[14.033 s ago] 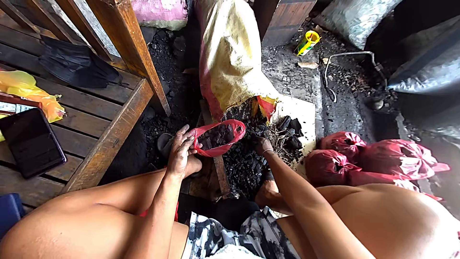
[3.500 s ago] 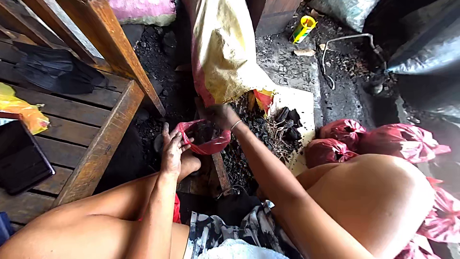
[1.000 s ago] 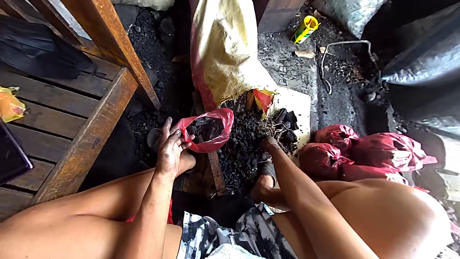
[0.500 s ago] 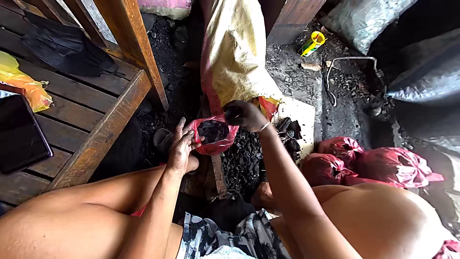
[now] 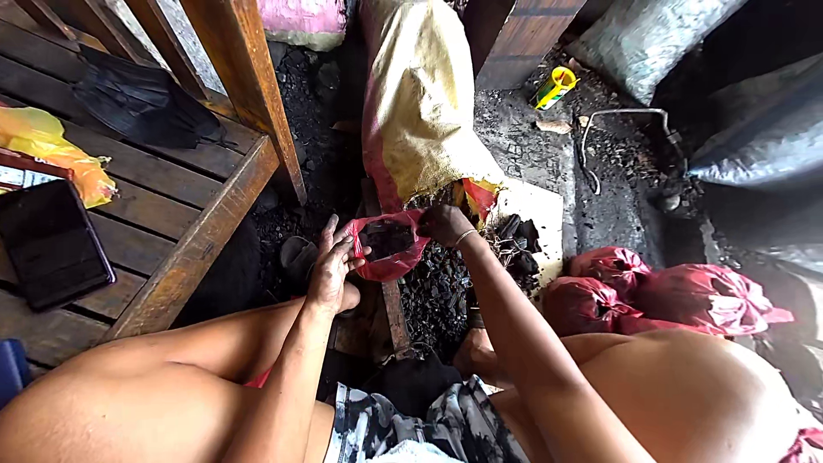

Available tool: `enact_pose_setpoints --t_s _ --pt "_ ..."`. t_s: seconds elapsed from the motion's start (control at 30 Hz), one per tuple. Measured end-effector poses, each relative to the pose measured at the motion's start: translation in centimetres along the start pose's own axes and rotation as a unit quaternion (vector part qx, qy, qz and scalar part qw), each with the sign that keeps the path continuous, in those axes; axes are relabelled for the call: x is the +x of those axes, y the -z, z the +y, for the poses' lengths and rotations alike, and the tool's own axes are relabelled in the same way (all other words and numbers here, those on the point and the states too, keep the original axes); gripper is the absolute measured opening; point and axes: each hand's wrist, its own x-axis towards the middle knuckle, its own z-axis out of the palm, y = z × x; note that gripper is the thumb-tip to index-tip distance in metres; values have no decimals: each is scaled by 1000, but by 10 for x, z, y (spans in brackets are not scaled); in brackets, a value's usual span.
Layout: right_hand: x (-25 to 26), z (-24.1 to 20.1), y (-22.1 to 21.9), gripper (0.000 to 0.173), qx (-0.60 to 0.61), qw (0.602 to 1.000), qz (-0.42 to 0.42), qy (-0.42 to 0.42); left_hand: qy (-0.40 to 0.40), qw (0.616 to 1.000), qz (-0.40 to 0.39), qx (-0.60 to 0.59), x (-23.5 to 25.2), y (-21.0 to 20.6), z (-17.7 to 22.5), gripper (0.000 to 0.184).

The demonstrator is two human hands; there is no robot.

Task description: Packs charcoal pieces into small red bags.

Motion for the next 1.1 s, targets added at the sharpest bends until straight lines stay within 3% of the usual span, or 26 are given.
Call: enact_pose_setpoints --t_s 0.1,0.23,0.3,0.37,0.43,0.53,0.6,0.7,0.9,1.1 --pt "-8 2 9 17 43 999 15 -20 -4 1000 5 -8 -4 4 2 58" --pt "-16 -5 31 16 82 993 35 77 0 1000 10 -4 -5 1 3 55" --pt "-8 16 22 17 166 981 61 85 -8 1000 -4 3 -6 2 1 56" --pt "0 53 2 20 251 962 107 29 -12 1000 -5 3 -7 6 -1 57" --pt "2 87 -13 25 222 962 137 -78 -8 1000 13 1 -8 6 2 57" --pt "-13 121 -42 37 85 964 49 -246 0 1000 21 -16 -8 6 4 53" --pt "-27 135 -74 46 41 950 -10 -308 -4 1000 17 -20 -5 3 2 54" --pt "-39 131 -108 73 31 931 -33 -363 -3 1000 18 -23 -4 3 1 54" --pt "-35 116 -122 52 8 956 -40 -290 8 1000 22 -15 -6 -1 2 54" --pt "-28 121 -116 44 -19 961 -61 -270 3 1000 23 -3 -8 5 2 55"
